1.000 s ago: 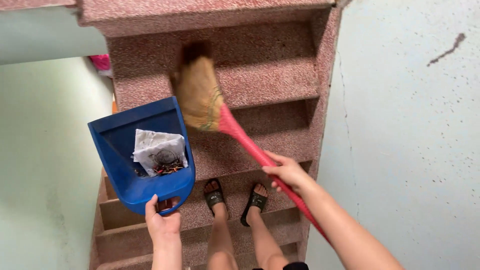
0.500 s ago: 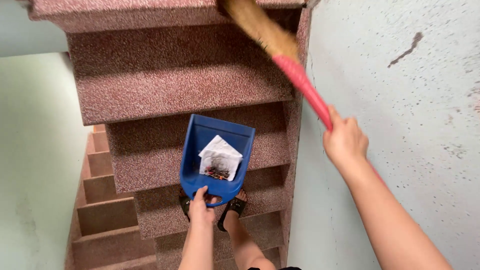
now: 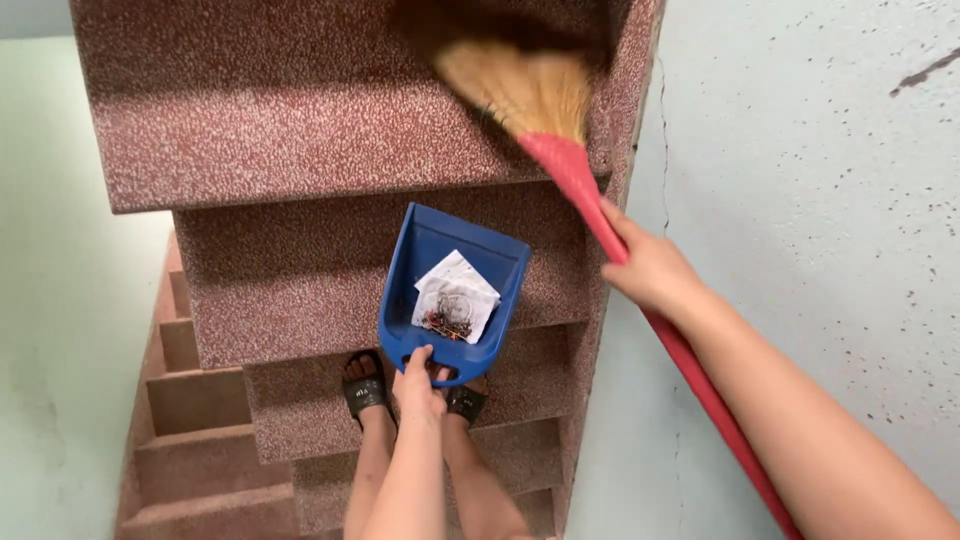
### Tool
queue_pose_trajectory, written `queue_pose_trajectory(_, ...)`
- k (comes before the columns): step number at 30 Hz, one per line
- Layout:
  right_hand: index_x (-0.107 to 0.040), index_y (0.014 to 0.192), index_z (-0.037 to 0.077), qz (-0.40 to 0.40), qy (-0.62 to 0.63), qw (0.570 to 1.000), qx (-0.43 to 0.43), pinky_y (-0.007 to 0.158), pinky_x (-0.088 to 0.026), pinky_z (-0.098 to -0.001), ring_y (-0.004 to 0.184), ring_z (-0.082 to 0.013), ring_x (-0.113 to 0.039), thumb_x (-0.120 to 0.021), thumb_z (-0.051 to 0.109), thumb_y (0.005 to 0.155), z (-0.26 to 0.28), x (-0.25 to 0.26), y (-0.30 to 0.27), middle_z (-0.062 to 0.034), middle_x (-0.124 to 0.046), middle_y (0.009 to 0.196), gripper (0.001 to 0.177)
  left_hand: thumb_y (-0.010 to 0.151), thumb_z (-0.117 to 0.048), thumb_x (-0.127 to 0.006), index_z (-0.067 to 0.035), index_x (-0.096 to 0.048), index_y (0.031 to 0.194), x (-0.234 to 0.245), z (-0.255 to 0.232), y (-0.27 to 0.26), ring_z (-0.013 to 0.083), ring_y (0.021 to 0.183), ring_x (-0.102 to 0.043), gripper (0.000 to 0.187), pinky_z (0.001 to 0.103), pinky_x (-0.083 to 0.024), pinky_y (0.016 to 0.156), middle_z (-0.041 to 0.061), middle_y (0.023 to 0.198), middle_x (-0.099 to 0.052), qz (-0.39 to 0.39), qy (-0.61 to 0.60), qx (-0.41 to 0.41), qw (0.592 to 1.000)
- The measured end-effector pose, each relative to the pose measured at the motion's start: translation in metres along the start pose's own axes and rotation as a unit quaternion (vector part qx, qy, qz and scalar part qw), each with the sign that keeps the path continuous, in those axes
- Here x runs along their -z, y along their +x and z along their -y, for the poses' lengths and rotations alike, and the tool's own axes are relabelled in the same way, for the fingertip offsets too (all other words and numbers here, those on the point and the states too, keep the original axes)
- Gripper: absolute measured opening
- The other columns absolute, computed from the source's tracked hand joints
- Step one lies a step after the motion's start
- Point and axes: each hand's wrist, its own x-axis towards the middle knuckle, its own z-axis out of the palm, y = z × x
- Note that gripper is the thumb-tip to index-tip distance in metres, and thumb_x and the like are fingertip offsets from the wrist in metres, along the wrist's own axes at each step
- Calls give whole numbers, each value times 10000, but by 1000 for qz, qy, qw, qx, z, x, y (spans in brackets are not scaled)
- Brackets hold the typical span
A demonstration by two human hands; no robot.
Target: Sweeping dust and debris from the floor and stairs into a dustpan.
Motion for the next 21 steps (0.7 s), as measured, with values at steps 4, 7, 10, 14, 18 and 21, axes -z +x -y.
queue_pose_trajectory(4, -217, 1640, 487, -6, -61, 994, -93, 887, -575, -463, 900, -379, -742, -661, 227, 790, 10, 41, -22, -227, -760, 1005, 994, 840, -70, -727, -78, -651, 1061, -16, -6, 5, 233, 851, -681, 234, 347, -566, 616, 78, 997, -696, 7, 20, -12, 1000)
queue_pose_trajectory(7, -255, 1654, 416, -65, -47, 993, -83, 815, -572, -478, 856, -385, -718, -679, 195, 805, 4, 64, 51, -234, -735, 999, 974, 832, -47, -734, -78, -602, 1081, -26, -13, -7, 225, 884, -686, 283, 366, -572, 630, 75, 1021, -687, -20, 10, -12, 1000)
queue_pose_trajectory(10, -279, 1641, 377, -58, 6, 996, -73, 770, -581, -455, 801, -358, -723, -700, 159, 792, 8, 49, 98, -218, -732, 1004, 973, 834, -50, -714, -70, -610, 1101, -25, -11, 1, 235, 885, -679, 288, 372, -592, 661, 81, 1012, -683, -2, 10, -6, 1000)
queue_pose_trajectory(14, -288, 1625, 386, -30, 58, 995, -70, 716, -591, -421, 729, -298, -714, -715, 144, 796, 4, 5, 65, -177, -728, 995, 963, 840, -57, -692, -58, -612, 1096, -19, -2, 8, 230, 914, -700, 268, 421, -664, 737, 83, 1014, -689, -3, -25, 20, 999)
queue_pose_trajectory(18, -303, 1617, 462, 36, 132, 985, -104, 628, -584, -400, 566, -233, -647, -679, 94, 795, 11, 6, -21, -145, -712, 806, 975, 846, -50, -703, -57, -618, 1099, -24, 11, 13, 247, 925, -691, 267, 432, -638, 784, 87, 1027, -685, -7, -14, 27, 1000)
queue_pose_trajectory(21, -308, 1626, 463, 18, 225, 964, -141, 555, -539, -391, 515, -208, -589, -645, 37, 776, 1, 1, -50, -108, -641, 738, 1009, 837, -45, -699, -55, -618, 1089, -30, 5, 10, 254, 919, -700, 265, 440, -642, 791, 91, 1022, -689, -7, -23, 29, 999)
